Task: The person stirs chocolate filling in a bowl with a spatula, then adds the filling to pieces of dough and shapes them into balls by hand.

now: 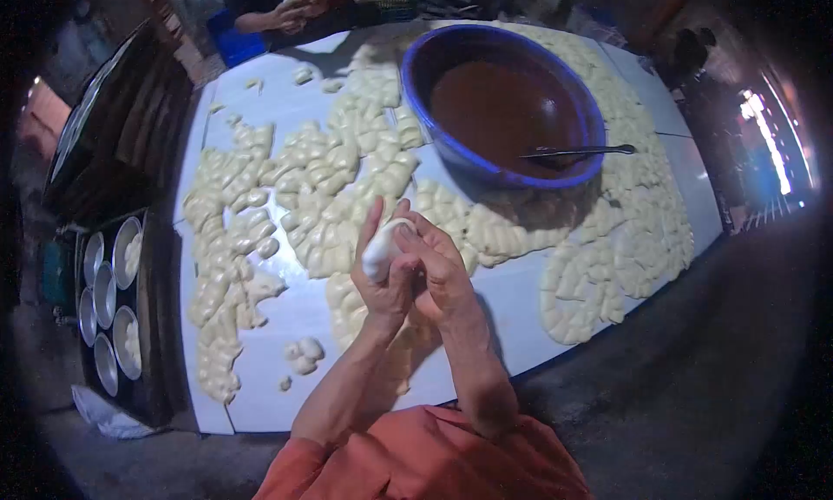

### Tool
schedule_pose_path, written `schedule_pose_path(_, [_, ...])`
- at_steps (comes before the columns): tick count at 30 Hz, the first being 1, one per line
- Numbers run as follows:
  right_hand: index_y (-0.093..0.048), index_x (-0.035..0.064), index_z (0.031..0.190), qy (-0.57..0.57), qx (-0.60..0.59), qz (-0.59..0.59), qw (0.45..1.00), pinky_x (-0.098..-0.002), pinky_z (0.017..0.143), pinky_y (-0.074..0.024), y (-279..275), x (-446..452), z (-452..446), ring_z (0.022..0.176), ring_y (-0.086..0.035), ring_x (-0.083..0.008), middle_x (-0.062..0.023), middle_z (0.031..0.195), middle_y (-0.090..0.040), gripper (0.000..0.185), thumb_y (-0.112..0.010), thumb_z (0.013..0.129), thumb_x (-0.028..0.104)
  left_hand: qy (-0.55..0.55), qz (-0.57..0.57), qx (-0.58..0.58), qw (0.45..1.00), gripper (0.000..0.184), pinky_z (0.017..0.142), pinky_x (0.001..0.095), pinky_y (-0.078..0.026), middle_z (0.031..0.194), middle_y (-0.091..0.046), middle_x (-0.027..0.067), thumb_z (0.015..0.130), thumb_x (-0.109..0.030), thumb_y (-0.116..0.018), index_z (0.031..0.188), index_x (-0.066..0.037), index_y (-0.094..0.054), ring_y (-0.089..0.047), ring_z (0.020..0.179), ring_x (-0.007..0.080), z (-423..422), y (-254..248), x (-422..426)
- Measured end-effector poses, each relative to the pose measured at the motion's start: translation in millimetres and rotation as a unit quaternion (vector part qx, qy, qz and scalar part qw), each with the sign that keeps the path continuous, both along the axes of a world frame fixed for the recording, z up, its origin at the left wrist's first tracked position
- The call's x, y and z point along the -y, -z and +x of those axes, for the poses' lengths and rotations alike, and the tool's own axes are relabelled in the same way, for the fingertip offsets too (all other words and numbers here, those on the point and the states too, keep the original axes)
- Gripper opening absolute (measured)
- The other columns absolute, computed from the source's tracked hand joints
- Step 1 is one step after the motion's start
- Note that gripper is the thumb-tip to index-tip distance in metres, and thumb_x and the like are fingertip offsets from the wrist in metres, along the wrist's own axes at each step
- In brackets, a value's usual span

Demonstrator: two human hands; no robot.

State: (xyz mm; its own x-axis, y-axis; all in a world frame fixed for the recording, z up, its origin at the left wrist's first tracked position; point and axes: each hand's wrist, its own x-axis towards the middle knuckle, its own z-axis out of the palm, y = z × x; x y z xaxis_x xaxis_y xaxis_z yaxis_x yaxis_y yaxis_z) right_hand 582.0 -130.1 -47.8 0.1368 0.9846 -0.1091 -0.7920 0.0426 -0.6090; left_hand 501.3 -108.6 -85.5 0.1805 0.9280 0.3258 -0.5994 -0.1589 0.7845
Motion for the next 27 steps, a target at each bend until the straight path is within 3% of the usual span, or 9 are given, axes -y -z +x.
schedule_pose_path(3, [-0.055,0.0058,0.121,0.054,0.039,0.047,0.997,-0.0251,0.08,-0.0531,-13,-17,45,0.09,-0.065,-0.0123,-0.0058,0.104,-0.066,0.026,-0.061,0.096,0.011,0.094,-0.116,-0.023,0.989,0.086,0.085,0.0276,-0.054,0.131,-0.058,0.0201,0.089,-0.002,-0.069,0.156,-0.008,-0.017,-0.064,0.1,0.0158,16,-3,2])
schedule_pose_path(5, [-0.056,0.003,0.114,0.123,0.211,0.059,0.968,-0.0266,0.081,-0.0534,-19,-40,103,0.089,-0.066,-0.014,-0.0077,0.105,-0.066,0.022,-0.061,0.094,0.009,0.127,-0.141,-0.089,0.978,0.082,0.085,0.0279,-0.054,0.134,-0.055,0.0212,0.091,-0.001,-0.067,0.156,-0.007,-0.017,-0.064,0.1,0.0159,3,11,0])
schedule_pose_path(6, [-0.056,0.0023,0.111,0.145,0.281,0.013,0.949,-0.0266,0.08,-0.0527,-24,-52,131,0.088,-0.065,-0.0135,-0.0079,0.104,-0.066,0.021,-0.062,0.094,0.013,0.157,-0.147,-0.114,0.97,0.062,0.09,0.0309,-0.054,0.136,-0.053,0.0204,0.095,-0.001,-0.06,0.15,-0.002,-0.031,-0.063,0.107,0.0178,-9,18,-3])
schedule_pose_path(8, [-0.062,0.0002,0.105,0.139,0.524,-0.083,0.836,-0.0295,0.079,-0.0504,-21,-72,182,0.087,-0.063,-0.014,-0.0077,0.097,-0.066,0.022,-0.058,0.092,0.017,0.145,-0.153,-0.193,0.958,0.052,0.09,0.031,-0.054,0.128,-0.059,0.0197,0.096,-0.007,-0.061,0.144,0.0,-0.041,-0.064,0.107,0.0178,-29,19,-13])
schedule_pose_path(12, [-0.068,0.0023,0.102,-0.057,0.78,-0.155,0.604,-0.0341,0.082,-0.0479,19,-108,226,0.089,-0.063,-0.0181,-0.011,0.091,-0.068,0.028,-0.061,0.087,0.026,0.118,-0.2,-0.245,0.941,0.04,0.09,0.0305,-0.054,0.115,-0.067,0.017,0.097,-0.015,-0.063,0.132,0.003,-0.055,-0.064,0.107,0.0178,-44,15,-16])
schedule_pose_path(15, [-0.069,0.0026,0.103,-0.189,0.751,-0.133,0.619,-0.0341,0.082,-0.0478,19,-117,224,0.089,-0.063,-0.0192,-0.0109,0.093,-0.069,0.028,-0.061,0.088,0.025,0.137,-0.173,-0.249,0.943,0.041,0.087,0.0276,-0.054,0.119,-0.067,0.0148,0.096,-0.018,-0.065,0.132,0.0,-0.057,-0.066,0.101,0.016,-50,26,-14])
schedule_pose_path(19, [-0.063,0.0068,0.094,-0.102,0.374,-0.098,0.917,-0.0219,0.062,-0.0486,-17,-106,201,0.072,-0.06,-0.0076,0.001,0.082,-0.063,0.016,-0.065,0.09,0.022,0.153,-0.175,-0.265,0.936,0.039,0.089,0.0322,-0.054,0.119,-0.065,0.0153,0.096,-0.016,-0.064,0.13,0.003,-0.057,-0.063,0.11,0.0181,-52,26,-17])
schedule_pose_path(22, [-0.061,0.01,0.096,-0.011,0.325,-0.078,0.943,-0.0189,0.057,-0.0485,-26,-95,153,0.07,-0.06,-0.0042,0.0023,0.082,-0.061,0.011,-0.066,0.092,0.019,0.162,-0.202,-0.209,0.943,0.043,0.091,0.0339,-0.053,0.124,-0.064,0.0135,0.1,-0.026,-0.058,0.132,0.003,-0.055,-0.063,0.112,0.0205,-38,7,-23])
schedule_pose_path(27, [-0.057,0.0051,0.106,-0.102,0.175,-0.033,0.979,-0.0242,0.072,-0.0569,8,-72,60,0.082,-0.067,-0.0101,-0.0034,0.093,-0.065,0.011,-0.057,0.098,0.014,0.176,-0.297,-0.03,0.938,0.052,0.095,0.0348,-0.05,0.13,-0.06,0.01,0.103,-0.039,-0.048,0.14,-0.003,-0.048,-0.055,0.124,0.0212,-32,4,-24])
